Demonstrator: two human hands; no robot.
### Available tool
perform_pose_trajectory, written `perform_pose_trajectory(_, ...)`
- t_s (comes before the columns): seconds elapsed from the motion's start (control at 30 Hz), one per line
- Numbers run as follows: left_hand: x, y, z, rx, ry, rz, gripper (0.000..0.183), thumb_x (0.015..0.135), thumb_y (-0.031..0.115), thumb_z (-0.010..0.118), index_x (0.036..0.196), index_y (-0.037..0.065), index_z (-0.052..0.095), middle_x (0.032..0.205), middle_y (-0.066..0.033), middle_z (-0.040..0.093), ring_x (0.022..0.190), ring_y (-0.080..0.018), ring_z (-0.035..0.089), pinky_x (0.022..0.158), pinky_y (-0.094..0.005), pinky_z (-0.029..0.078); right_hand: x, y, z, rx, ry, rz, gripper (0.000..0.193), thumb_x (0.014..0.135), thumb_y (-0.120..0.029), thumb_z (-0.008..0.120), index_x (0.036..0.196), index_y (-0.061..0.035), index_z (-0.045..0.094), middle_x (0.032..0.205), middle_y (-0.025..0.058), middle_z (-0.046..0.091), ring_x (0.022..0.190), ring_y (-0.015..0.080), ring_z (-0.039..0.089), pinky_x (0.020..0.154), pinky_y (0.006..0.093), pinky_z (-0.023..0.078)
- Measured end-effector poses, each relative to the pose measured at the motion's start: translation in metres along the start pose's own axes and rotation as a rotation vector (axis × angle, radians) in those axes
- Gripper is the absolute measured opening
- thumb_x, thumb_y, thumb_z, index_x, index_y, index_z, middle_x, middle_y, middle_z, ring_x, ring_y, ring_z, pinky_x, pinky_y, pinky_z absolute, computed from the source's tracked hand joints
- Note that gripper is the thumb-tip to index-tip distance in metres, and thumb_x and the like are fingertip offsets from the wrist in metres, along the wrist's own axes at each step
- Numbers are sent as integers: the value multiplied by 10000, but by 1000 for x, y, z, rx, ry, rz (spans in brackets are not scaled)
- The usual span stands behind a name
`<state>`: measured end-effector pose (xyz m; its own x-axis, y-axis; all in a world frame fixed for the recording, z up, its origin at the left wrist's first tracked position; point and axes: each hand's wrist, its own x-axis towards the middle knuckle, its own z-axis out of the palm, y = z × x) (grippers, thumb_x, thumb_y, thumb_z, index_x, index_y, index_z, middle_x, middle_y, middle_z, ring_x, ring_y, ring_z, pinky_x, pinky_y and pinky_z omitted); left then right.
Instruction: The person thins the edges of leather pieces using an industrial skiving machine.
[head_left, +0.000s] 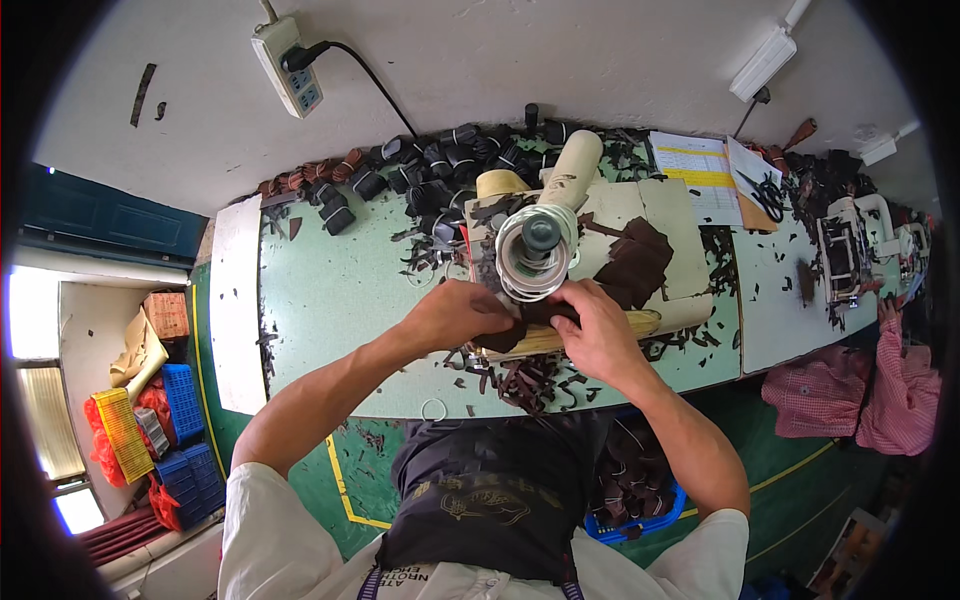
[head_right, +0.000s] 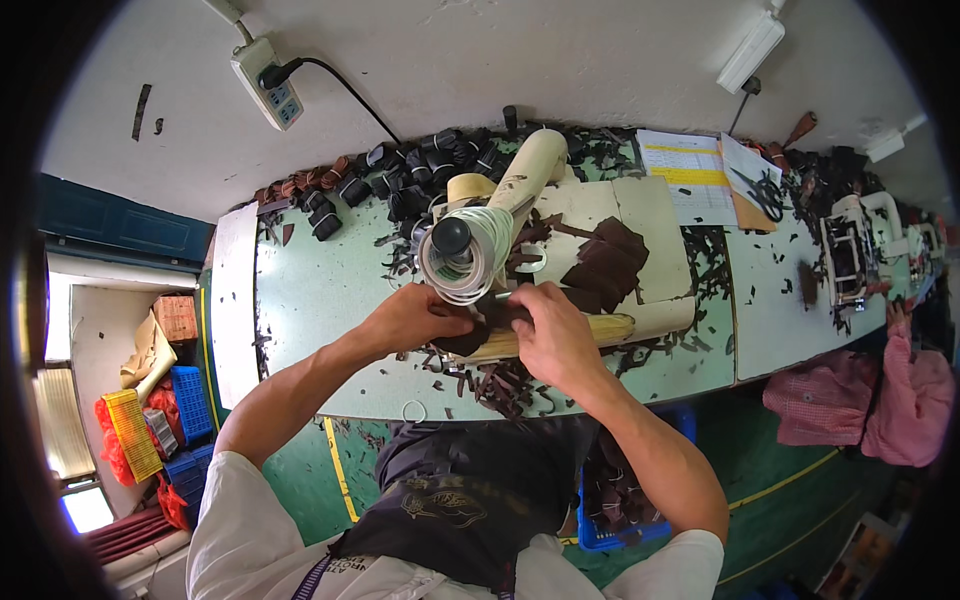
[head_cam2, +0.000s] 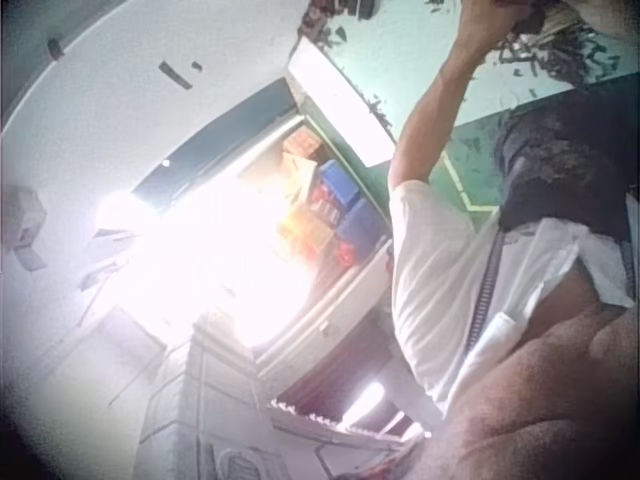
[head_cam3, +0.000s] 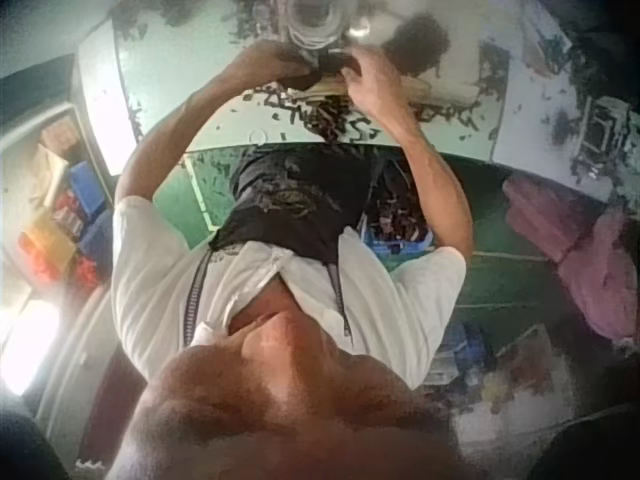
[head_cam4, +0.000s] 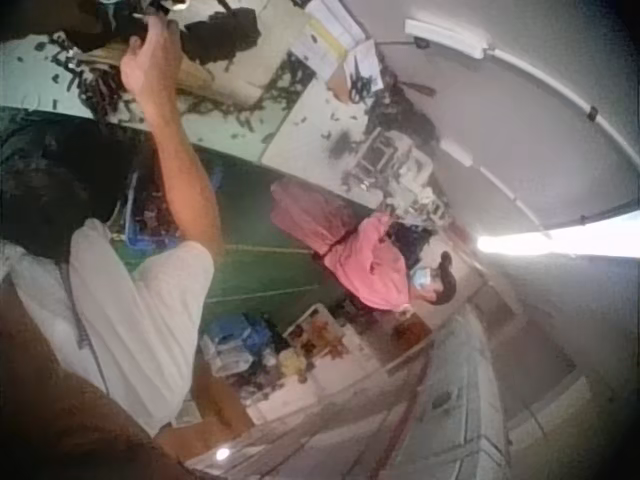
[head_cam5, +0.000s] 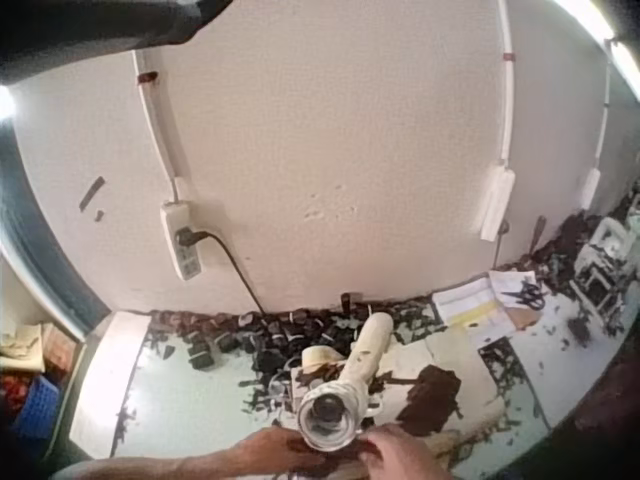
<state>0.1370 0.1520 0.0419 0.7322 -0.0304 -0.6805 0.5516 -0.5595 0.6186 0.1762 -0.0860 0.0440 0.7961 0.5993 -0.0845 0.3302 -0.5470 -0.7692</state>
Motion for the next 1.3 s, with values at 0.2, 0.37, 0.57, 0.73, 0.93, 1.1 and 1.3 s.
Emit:
perform_pose_trajectory(0.2, 0, -6, -3, 146, 97, 87, 331, 818, 367, 745, 1014, 102, 771, 952, -102, 760, 868, -225, 726, 815, -349, 557, -7, 6, -8, 90, -92, 171, 263, 848, -25, 688, 1097, 4, 607, 1056, 180, 648, 991, 368, 641, 858, 420, 519)
perform_pose_trajectory(0.37, -1, -3, -1, -14, 25, 189, 328, 819, 366, 739, 1009, 101, 772, 946, -105, 759, 868, -246, 727, 809, -357, 555, 0, 6, 5, 9, 36, 41, 296, 858, -32, 693, 1142, 4, 621, 1064, 171, 650, 970, 333, 666, 833, 403, 533)
perform_pose_trajectory(0.57, -6, 4, -7, 154, 76, 60, 339, 833, 365, 730, 1021, 86, 770, 942, -118, 758, 862, -237, 728, 796, -357, 558, -10, 22, -6, 222, -110, 244, 305, 859, -26, 695, 1152, -2, 610, 1051, 167, 652, 991, 325, 665, 853, 389, 527)
perform_pose_trajectory(0.73, -3, 1, -2, 91, 82, 157, 332, 831, 368, 729, 1010, 91, 770, 937, -120, 755, 857, -253, 727, 807, -364, 558, -2, 7, 0, 88, -10, 49, 297, 870, -17, 683, 1158, 7, 614, 1062, 163, 648, 933, 290, 690, 818, 380, 548)
perform_pose_trajectory(0.93, -2, -5, -2, 172, 128, 133, 345, 831, 376, 728, 1014, 86, 766, 957, -120, 755, 873, -274, 723, 822, -372, 555, -10, 17, -10, 209, -90, 203, 268, 870, -44, 678, 1128, 0, 620, 1090, 177, 641, 975, 327, 670, 853, 393, 536)
perform_pose_trajectory(1.1, -1, 6, 4, 139, 108, 56, 329, 822, 360, 731, 1020, 100, 770, 957, -116, 757, 875, -276, 725, 823, -371, 559, -1, 6, -3, 136, -55, 50, 307, 864, -72, 685, 1160, -18, 624, 1078, 189, 666, 993, 361, 673, 872, 417, 533)
perform_pose_trajectory(1.3, -1, -6, -2, 101, 99, 118, 375, 814, 397, 741, 1008, 77, 764, 945, -125, 760, 878, -278, 731, 827, -370, 563, -10, 20, -8, 355, -65, 261, 262, 863, -65, 684, 1112, -3, 629, 1088, 179, 620, 963, 364, 676, 856, 413, 540)
